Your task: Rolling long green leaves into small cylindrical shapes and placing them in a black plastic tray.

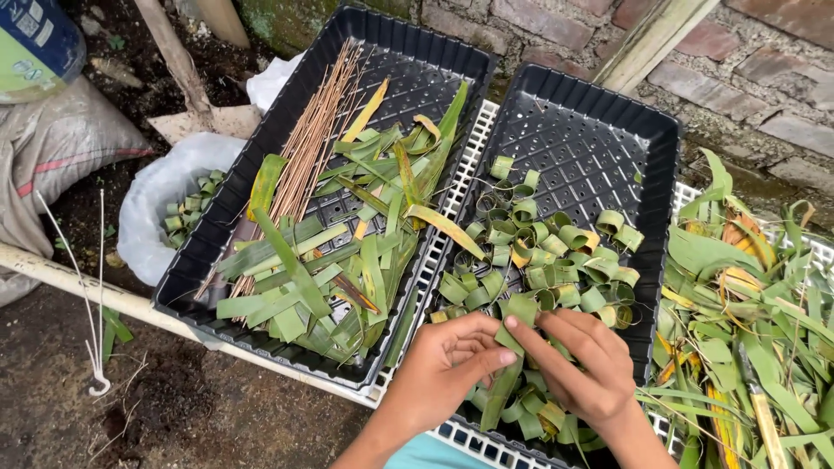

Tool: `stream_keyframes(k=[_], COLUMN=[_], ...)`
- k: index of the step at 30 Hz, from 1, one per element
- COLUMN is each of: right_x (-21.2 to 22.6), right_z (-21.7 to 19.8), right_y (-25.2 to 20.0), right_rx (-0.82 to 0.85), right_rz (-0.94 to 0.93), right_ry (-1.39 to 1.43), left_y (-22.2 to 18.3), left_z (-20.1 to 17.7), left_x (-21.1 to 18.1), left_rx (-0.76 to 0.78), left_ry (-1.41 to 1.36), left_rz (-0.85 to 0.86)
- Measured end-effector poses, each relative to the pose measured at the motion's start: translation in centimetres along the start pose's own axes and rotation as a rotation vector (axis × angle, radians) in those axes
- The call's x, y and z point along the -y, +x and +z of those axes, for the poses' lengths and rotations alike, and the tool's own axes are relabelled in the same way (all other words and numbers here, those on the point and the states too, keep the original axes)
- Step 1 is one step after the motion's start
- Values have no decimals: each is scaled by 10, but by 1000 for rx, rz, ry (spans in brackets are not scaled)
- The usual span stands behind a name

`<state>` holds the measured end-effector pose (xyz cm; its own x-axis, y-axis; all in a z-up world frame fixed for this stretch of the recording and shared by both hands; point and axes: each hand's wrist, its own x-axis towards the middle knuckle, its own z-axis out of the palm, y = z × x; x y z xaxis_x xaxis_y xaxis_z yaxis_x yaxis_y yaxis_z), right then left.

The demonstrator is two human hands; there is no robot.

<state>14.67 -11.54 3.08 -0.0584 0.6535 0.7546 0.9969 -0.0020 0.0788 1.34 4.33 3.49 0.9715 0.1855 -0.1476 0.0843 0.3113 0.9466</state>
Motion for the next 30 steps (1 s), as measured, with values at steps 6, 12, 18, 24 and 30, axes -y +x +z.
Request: stream_keyframes(k=[6, 12, 18, 24, 30], right_x=[3, 14, 27, 36, 38], right_z=[-4, -11, -18, -22, -22], right_y=[-3, -7, 0, -6, -10], right_rx=[-11, 70, 86, 119, 94], right_rz=[-30, 506, 371, 246, 312], right_ry=[2, 347, 250, 129, 237], left_y=[-1, 0, 0, -5, -2], left_z=[6, 15, 19, 23, 23], left_x=[-1, 14, 22, 7, 28], left_rx=[-7, -142, -187, -161, -136], left_ry=[36, 440, 238, 44, -94], left_rz=[-64, 232, 209, 29, 28])
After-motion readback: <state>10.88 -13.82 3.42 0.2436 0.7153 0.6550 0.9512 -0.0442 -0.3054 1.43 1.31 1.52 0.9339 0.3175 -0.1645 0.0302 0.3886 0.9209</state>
